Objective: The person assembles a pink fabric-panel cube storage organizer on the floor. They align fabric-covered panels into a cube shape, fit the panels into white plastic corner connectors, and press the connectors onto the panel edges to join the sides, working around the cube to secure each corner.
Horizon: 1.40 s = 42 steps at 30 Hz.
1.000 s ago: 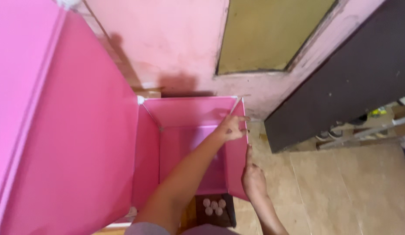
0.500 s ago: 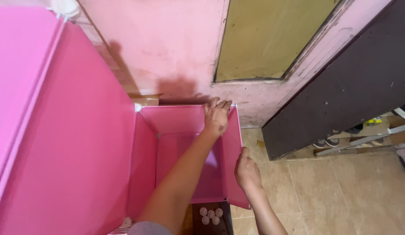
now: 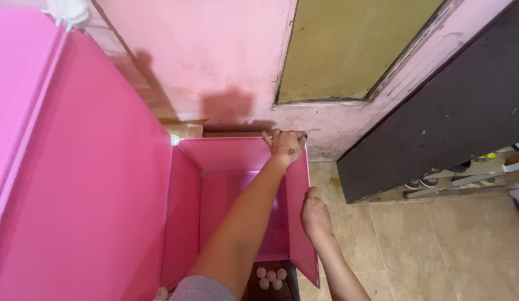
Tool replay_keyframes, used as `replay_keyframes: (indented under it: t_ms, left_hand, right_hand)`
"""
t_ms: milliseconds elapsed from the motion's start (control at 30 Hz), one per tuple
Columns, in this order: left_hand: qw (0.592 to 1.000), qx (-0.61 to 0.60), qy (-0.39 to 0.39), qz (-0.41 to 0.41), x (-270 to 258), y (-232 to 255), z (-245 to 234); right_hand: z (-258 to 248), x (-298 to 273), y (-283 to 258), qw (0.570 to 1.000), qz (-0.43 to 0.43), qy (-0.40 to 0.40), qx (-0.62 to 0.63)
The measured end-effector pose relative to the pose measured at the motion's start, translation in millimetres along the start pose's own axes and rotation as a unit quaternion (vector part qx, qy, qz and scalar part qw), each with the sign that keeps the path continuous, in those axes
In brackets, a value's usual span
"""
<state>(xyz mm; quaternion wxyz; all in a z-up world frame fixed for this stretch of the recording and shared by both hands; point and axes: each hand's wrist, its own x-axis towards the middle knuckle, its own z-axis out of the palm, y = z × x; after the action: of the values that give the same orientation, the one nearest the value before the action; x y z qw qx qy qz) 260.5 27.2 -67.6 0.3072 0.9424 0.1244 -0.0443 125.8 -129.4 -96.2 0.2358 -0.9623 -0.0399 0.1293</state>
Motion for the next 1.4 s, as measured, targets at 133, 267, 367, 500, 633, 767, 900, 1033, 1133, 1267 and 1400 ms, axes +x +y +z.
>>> replay_keyframes:
  t_ms: [133,267,367,500,633,767,900,1033,1133,1267,1400]
  left_hand:
    - [0.999,-0.013,-0.032,-0.021,7,2,-4]
    - [0.999,0.004,-0.042,-0.015,0,7,-13]
    - [0.999,-0.018,-0.04,-0.032,-3,10,-17]
    - [0.998,-0.038,-0.037,-0.046,-4,13,-18]
    - [0.997,-0.032,-0.04,-0.059,-2,16,-18]
    - [0.996,-0.038,-0.037,-0.066,0,13,-14]
    - [0.997,-0.042,-0.003,-0.064,-5,14,-9]
    - [0.998,-0.025,-0.02,-0.062,-9,18,-15]
    - [1.0,-0.004,-0.014,-0.012,-17,10,-15]
    - [0.988,0.023,0.112,0.103,-31,3,-11]
    - [0.982,0.016,0.129,0.135,-53,-4,-11]
  right_hand:
    - [-2,10,4,0.999,-0.019,0.013,0.045]
    - [-3,20,-5,0.999,-0.034,0.032,0.002]
    - [-6,20,-9,1.0,-0.013,0.021,0.007]
    - [-12,16,-9,1.0,-0.013,-0.007,-0.01]
    - [-14,15,-7,1.0,-0.015,-0.004,-0.013]
    - [-8,20,-1,1.0,-0.021,0.002,-0.005]
    - [0,19,8,0.999,-0.033,0.026,-0.005]
    - [1,20,10,0.999,-0.021,0.023,-0.038]
    - [5,11,11,0.998,-0.039,0.038,-0.009]
    - [1,0,8,0.999,-0.035,0.031,-0.008]
    - [-7,-3,5,1.0,-0.021,0.01,-0.02]
